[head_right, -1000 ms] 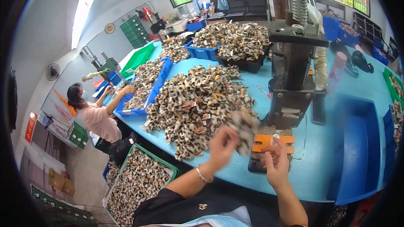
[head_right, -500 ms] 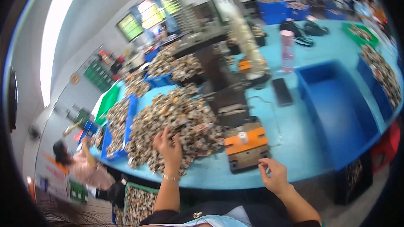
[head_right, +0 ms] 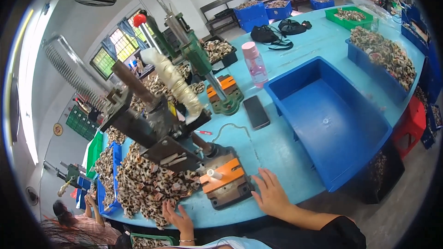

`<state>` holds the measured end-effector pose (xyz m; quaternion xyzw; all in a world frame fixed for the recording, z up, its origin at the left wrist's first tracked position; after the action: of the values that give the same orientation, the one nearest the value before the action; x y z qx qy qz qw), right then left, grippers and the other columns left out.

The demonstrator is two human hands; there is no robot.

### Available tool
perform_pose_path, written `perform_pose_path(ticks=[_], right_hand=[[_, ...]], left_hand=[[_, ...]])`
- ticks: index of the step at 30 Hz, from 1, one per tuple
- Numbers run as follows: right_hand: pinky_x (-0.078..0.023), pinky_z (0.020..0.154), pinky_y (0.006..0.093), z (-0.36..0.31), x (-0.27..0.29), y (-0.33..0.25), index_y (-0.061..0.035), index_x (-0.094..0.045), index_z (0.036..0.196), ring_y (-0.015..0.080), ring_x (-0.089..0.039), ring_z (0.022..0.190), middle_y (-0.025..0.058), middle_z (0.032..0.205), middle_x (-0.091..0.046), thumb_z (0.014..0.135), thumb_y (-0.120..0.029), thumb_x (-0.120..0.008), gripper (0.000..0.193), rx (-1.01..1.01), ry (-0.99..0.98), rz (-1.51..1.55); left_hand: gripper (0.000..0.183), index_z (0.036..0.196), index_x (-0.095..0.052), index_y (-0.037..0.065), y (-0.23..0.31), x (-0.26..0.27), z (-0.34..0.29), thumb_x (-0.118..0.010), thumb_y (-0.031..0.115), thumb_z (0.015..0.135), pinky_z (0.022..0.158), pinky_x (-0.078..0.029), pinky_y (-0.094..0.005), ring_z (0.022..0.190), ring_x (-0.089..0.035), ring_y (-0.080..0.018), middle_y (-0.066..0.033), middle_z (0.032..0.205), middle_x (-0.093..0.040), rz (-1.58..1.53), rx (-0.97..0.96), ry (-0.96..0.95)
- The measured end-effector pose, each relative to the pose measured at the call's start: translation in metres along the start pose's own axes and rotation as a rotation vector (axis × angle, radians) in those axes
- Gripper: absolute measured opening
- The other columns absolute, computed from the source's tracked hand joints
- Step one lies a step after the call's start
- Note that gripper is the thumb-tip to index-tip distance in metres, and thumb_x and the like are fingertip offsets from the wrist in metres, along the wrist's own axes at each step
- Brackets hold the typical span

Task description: The person attaches metal components to small pieces of leopard print fabric using a manual press machine at a manufacturing workstation.

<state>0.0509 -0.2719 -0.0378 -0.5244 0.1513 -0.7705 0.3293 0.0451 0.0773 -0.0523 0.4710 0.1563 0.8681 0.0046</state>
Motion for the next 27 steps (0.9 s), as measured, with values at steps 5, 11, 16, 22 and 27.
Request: perform_pose_path(ticks=[5, 11, 16, 22, 27], right_hand=[[-0.030, 0.107, 0.0442, -0.002, -0.003, 0.006, 0.0048, -0.044, 0.124, 0.0410, -0.034, 0.127, 0.0249, 0.134, -0.038, 0.081, -0.010, -0.060, 0.049, -0.015, -0.043, 0.105], [-0.032, 0.106, 0.0440, -0.004, -0.002, 0.008, 0.0012, -0.046, 0.123, 0.0400, -0.035, 0.126, 0.0239, 0.134, -0.039, 0.080, -0.014, -0.063, 0.048, 0.023, -0.027, 0.142], [-0.033, 0.105, 0.0438, -0.010, -0.005, 0.013, -0.0012, -0.048, 0.121, 0.0390, -0.035, 0.126, 0.0219, 0.134, -0.040, 0.080, -0.018, -0.065, 0.048, 0.033, 0.024, 0.145], [-0.035, 0.103, 0.0422, -0.018, -0.006, 0.018, -0.0009, -0.049, 0.120, 0.0373, -0.036, 0.126, 0.0210, 0.131, -0.043, 0.080, -0.015, -0.063, 0.045, 0.008, 0.143, 0.178], [-0.040, 0.099, 0.0408, -0.028, 0.005, 0.020, -0.0034, -0.052, 0.116, 0.0337, -0.043, 0.122, 0.0153, 0.127, -0.050, 0.080, -0.010, -0.063, 0.039, 0.030, 0.275, 0.198]], left_hand=[[0.044, 0.124, -0.046, -0.004, 0.005, 0.004, 0.001, -0.052, 0.027, 0.093, 0.097, -0.029, -0.0485, 0.117, -0.039, -0.0366, -0.0221, 0.133, -0.038, 0.012, 0.027, 0.031], [0.036, 0.114, -0.052, -0.002, 0.000, 0.000, -0.001, -0.053, 0.027, 0.093, 0.096, -0.029, -0.0470, 0.116, -0.039, -0.0351, -0.0197, 0.124, -0.044, 0.042, 0.054, 0.037], [0.034, 0.107, -0.054, -0.003, 0.011, 0.016, -0.007, -0.051, 0.029, 0.095, 0.095, -0.031, -0.0446, 0.113, -0.040, -0.0332, -0.0177, 0.116, -0.048, 0.030, 0.050, 0.145], [0.034, 0.106, -0.053, -0.005, -0.003, 0.002, -0.005, -0.053, 0.026, 0.094, 0.091, -0.035, -0.0445, 0.108, -0.044, -0.0333, -0.0179, 0.110, -0.050, -0.076, 0.012, 0.153], [0.029, 0.100, -0.057, -0.002, 0.001, 0.005, -0.006, -0.052, 0.026, 0.094, 0.090, -0.035, -0.0432, 0.105, -0.046, -0.0312, -0.0152, 0.106, -0.052, -0.037, -0.069, 0.214]])
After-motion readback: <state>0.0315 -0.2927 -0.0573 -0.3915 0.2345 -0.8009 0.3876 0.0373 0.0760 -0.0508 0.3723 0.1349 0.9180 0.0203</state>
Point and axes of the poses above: each hand's wrist, its own z-axis towards the middle knuckle, its own x-axis out of the back of the hand, y = z × x, the point moved 6 cm from there along z, towards the middle knuckle
